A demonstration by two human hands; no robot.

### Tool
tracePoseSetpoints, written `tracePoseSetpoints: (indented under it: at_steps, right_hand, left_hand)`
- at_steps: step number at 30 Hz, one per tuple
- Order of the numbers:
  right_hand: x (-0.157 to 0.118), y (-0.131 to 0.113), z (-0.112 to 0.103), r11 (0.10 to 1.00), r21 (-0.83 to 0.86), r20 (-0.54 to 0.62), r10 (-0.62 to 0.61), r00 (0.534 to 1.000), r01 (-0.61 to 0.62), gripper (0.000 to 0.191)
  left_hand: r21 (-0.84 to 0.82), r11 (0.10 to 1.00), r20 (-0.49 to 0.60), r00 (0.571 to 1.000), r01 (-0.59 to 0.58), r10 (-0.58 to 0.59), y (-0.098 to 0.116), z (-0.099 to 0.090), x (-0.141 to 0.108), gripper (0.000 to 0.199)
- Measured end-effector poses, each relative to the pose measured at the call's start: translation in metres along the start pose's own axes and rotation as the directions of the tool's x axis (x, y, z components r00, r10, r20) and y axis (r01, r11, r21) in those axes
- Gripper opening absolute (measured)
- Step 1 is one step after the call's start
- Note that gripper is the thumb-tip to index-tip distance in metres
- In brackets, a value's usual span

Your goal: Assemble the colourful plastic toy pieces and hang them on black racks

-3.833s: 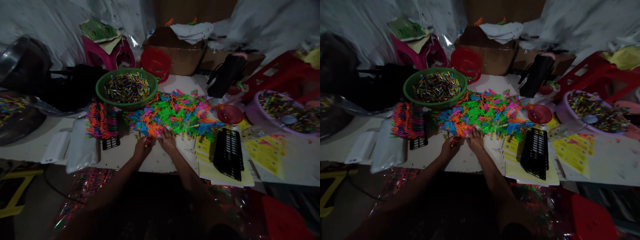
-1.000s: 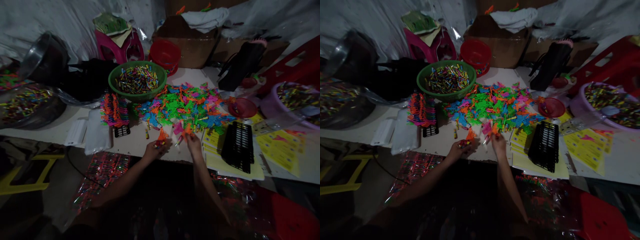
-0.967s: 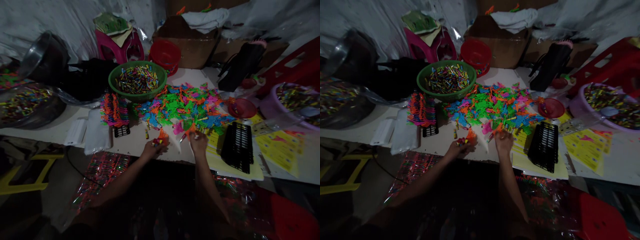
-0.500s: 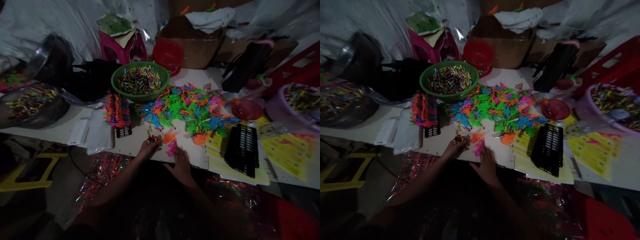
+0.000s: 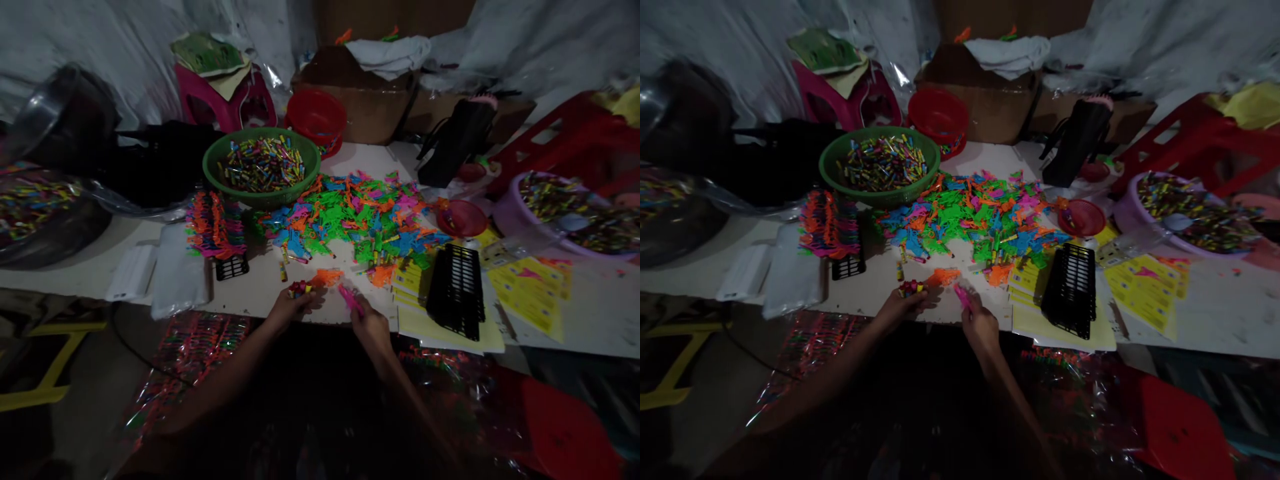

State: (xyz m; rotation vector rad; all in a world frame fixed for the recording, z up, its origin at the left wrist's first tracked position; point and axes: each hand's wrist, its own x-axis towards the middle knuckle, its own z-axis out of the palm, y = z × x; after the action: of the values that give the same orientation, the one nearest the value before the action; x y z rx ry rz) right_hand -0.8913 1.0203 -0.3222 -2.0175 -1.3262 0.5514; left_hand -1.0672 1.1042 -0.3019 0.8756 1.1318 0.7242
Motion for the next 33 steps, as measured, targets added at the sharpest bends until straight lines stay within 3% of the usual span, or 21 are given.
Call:
tracePoseSetpoints:
  at_steps: [2,4,5,7,12,18,24,26,28,30,32,33]
  right_hand:
    - [0.009,-0.010,0.000,0.916,0.395,0.001,0.085,0.996,-0.078,0.028]
    - [0.015,-0.025,0.004,0.718,0.691,0.008,0.107,0.994,-0.083,0.031]
    - [0.016,-0.032,0.008,0.647,0.758,0.011,0.108,0.994,-0.079,0.032]
    - [0.016,-0.045,0.014,0.623,0.779,0.004,0.105,0.994,-0.069,0.032]
    - [0.011,-0.055,0.019,0.754,0.657,-0.021,0.024,0.999,-0.004,0.034]
    - [0.009,-0.048,0.016,0.822,0.565,-0.002,-0.088,0.996,0.074,0.033]
    - [0.009,-0.047,0.026,0.827,0.560,0.042,-0.084,0.996,0.046,0.032]
    - [0.016,-0.038,0.022,0.834,0.551,0.102,-0.097,0.990,0.025,0.035]
    - [0.031,-0.024,0.010,0.886,0.463,0.132,-0.061,0.989,-0.007,0.042]
    - [0.050,-0.009,-0.004,0.968,0.245,-0.013,0.062,0.998,-0.057,0.048]
    - [0.066,0.000,-0.012,0.991,-0.040,-0.325,0.107,0.940,-0.126,0.055]
    - [0.071,0.001,-0.011,0.978,-0.162,-0.430,0.048,0.901,-0.129,0.058]
  left_hand:
    - [-0.005,1.000,0.042,0.999,0.017,-0.017,0.000,0.007,-0.006,0.036]
    - [0.001,1.000,0.082,0.997,-0.008,0.008,0.002,0.017,-0.013,0.036]
    - [0.005,1.000,0.098,0.995,-0.030,0.029,0.004,0.021,-0.016,0.038]
    - [0.004,0.998,0.121,0.991,-0.064,0.063,0.010,0.026,-0.022,0.041]
    - [0.022,0.994,0.096,0.990,-0.109,0.106,0.021,0.023,-0.029,0.039]
    - [0.070,0.992,0.188,0.978,-0.103,0.088,0.016,0.016,-0.026,0.036]
    - [0.249,0.938,0.155,0.966,-0.242,0.208,0.007,0.019,-0.026,0.041]
    - [0.274,0.919,0.150,0.956,-0.284,0.251,0.005,0.017,-0.024,0.037]
    - [0.249,0.939,0.090,0.971,-0.238,0.223,0.004,0.012,-0.018,0.036]
    - [0.172,0.978,-0.029,0.992,-0.119,0.126,0.005,0.004,-0.009,0.038]
    - [0.080,0.996,-0.132,0.990,-0.031,0.041,0.007,-0.003,0.000,0.040]
    - [0.055,0.998,-0.146,0.989,-0.013,0.021,0.007,-0.006,0.004,0.040]
